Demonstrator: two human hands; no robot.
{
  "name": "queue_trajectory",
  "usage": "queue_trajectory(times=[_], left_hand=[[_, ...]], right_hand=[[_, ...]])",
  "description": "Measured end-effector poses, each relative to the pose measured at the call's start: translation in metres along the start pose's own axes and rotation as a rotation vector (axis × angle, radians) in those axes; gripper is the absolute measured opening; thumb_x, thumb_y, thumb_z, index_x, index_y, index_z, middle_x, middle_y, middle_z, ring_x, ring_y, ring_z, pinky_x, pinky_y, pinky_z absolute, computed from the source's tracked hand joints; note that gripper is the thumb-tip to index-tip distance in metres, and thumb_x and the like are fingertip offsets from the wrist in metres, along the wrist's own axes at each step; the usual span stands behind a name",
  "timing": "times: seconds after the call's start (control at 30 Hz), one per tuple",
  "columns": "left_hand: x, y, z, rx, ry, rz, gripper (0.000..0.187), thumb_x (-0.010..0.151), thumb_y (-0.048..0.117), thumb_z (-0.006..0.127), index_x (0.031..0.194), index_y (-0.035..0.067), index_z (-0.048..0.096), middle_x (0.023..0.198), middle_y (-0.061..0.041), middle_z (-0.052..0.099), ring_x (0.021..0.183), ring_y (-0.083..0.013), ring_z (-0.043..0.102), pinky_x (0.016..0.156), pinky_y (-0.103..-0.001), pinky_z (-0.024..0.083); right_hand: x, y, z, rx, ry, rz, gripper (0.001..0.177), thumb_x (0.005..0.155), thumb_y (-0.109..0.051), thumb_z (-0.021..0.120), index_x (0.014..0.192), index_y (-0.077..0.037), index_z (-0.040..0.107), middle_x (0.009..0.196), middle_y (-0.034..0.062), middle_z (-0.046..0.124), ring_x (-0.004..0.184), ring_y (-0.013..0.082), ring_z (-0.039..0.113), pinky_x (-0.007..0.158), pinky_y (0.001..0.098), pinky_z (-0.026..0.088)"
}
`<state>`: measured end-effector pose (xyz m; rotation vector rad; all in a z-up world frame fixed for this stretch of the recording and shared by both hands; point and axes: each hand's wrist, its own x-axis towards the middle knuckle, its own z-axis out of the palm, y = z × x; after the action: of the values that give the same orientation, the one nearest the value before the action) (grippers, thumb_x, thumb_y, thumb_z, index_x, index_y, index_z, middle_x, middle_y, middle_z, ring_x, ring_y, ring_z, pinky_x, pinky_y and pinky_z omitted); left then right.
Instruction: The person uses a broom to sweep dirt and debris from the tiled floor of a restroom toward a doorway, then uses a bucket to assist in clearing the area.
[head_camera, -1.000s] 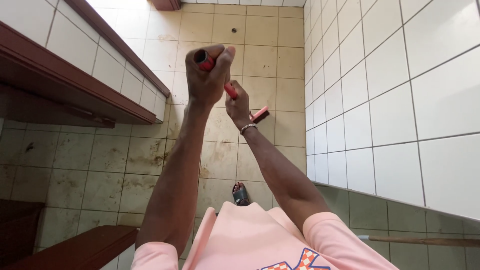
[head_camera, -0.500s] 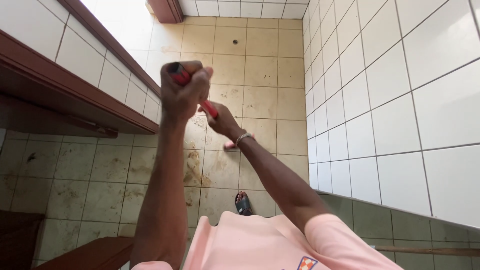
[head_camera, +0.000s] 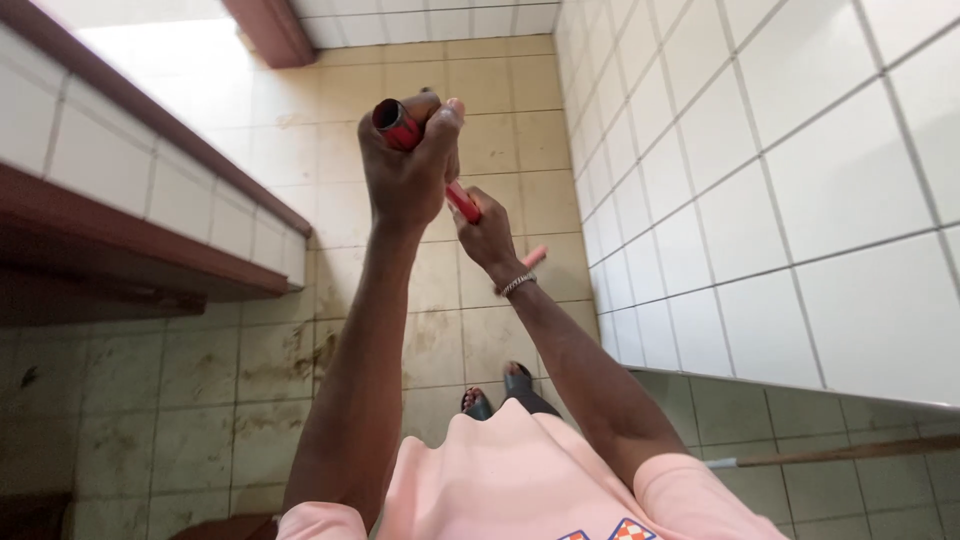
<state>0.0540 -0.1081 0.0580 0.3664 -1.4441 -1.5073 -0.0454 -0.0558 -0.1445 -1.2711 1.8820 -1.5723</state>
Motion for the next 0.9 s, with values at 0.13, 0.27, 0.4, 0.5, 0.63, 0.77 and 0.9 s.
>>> queue_trajectory(times=[0.13, 0.27, 0.4, 0.5, 0.63, 0.77, 0.9], left_hand=[[0.014, -0.046, 0.048, -0.096, 0.037, -0.109, 0.043, 0.1, 0.006, 0.062, 0.063, 0.011, 0.042, 0.05, 0.005, 0.042, 0.039, -0.004, 0.036, 0.038, -0.027, 0.03], [0.029, -0.088, 0.074, -0.119, 0.027, -0.174, 0.041, 0.099, 0.007, 0.062, 0.063, 0.011, 0.045, 0.049, 0.005, 0.041, 0.039, -0.0043, 0.036, 0.037, -0.026, 0.027], [0.055, -0.119, 0.089, -0.08, -0.041, -0.138, 0.042, 0.099, 0.007, 0.063, 0.062, 0.011, 0.043, 0.052, 0.006, 0.041, 0.042, -0.004, 0.036, 0.04, -0.026, 0.028], [0.063, -0.136, 0.091, -0.022, 0.012, -0.137, 0.043, 0.1, 0.006, 0.063, 0.062, 0.01, 0.041, 0.056, 0.008, 0.039, 0.047, -0.002, 0.035, 0.042, -0.026, 0.026], [0.075, -0.15, 0.102, 0.201, 0.012, 0.083, 0.043, 0.104, 0.003, 0.062, 0.068, 0.008, 0.039, 0.063, 0.007, 0.036, 0.059, -0.002, 0.032, 0.051, -0.026, 0.025], [0.095, -0.138, 0.114, 0.116, 0.09, 0.077, 0.043, 0.102, 0.003, 0.06, 0.065, 0.009, 0.039, 0.059, 0.007, 0.04, 0.054, -0.0014, 0.036, 0.047, -0.025, 0.028], [0.126, -0.119, 0.11, 0.048, 0.189, 0.002, 0.042, 0.101, 0.005, 0.058, 0.061, 0.009, 0.044, 0.049, 0.007, 0.042, 0.041, -0.0019, 0.038, 0.039, -0.025, 0.03]], right_hand=[[-0.012, 0.05, -0.048, -0.134, 0.118, 0.083, 0.005, 0.089, -0.007, 0.063, 0.091, -0.003, 0.062, 0.071, 0.0144, 0.062, 0.062, 0.0286, 0.062, 0.061, 0.0394, 0.05], [0.003, 0.099, -0.072, -0.225, 0.142, 0.125, 0.005, 0.091, -0.007, 0.061, 0.093, -0.003, 0.062, 0.072, 0.0144, 0.063, 0.064, 0.0299, 0.062, 0.061, 0.0397, 0.049], [0.041, 0.122, -0.081, -0.147, 0.114, 0.147, 0.009, 0.092, -0.007, 0.057, 0.099, -0.004, 0.062, 0.075, 0.0139, 0.065, 0.066, 0.0296, 0.064, 0.063, 0.0395, 0.05], [0.075, 0.129, -0.08, -0.09, 0.055, 0.133, 0.012, 0.093, -0.008, 0.057, 0.103, -0.005, 0.063, 0.077, 0.0139, 0.067, 0.068, 0.0291, 0.066, 0.065, 0.0389, 0.051], [0.127, 0.136, -0.092, -0.001, -0.001, -0.104, 0.022, 0.089, -0.008, 0.065, 0.11, -0.003, 0.061, 0.085, 0.0161, 0.07, 0.078, 0.0299, 0.069, 0.068, 0.0381, 0.052], [0.141, 0.128, -0.102, -0.016, -0.065, -0.039, 0.021, 0.085, -0.005, 0.064, 0.106, -0.003, 0.062, 0.081, 0.0161, 0.069, 0.071, 0.0307, 0.068, 0.067, 0.0366, 0.053], [0.142, 0.117, -0.104, -0.091, 0.01, 0.067, 0.021, 0.088, -0.003, 0.056, 0.106, -0.005, 0.065, 0.078, 0.0139, 0.072, 0.069, 0.0294, 0.071, 0.065, 0.0362, 0.053]])
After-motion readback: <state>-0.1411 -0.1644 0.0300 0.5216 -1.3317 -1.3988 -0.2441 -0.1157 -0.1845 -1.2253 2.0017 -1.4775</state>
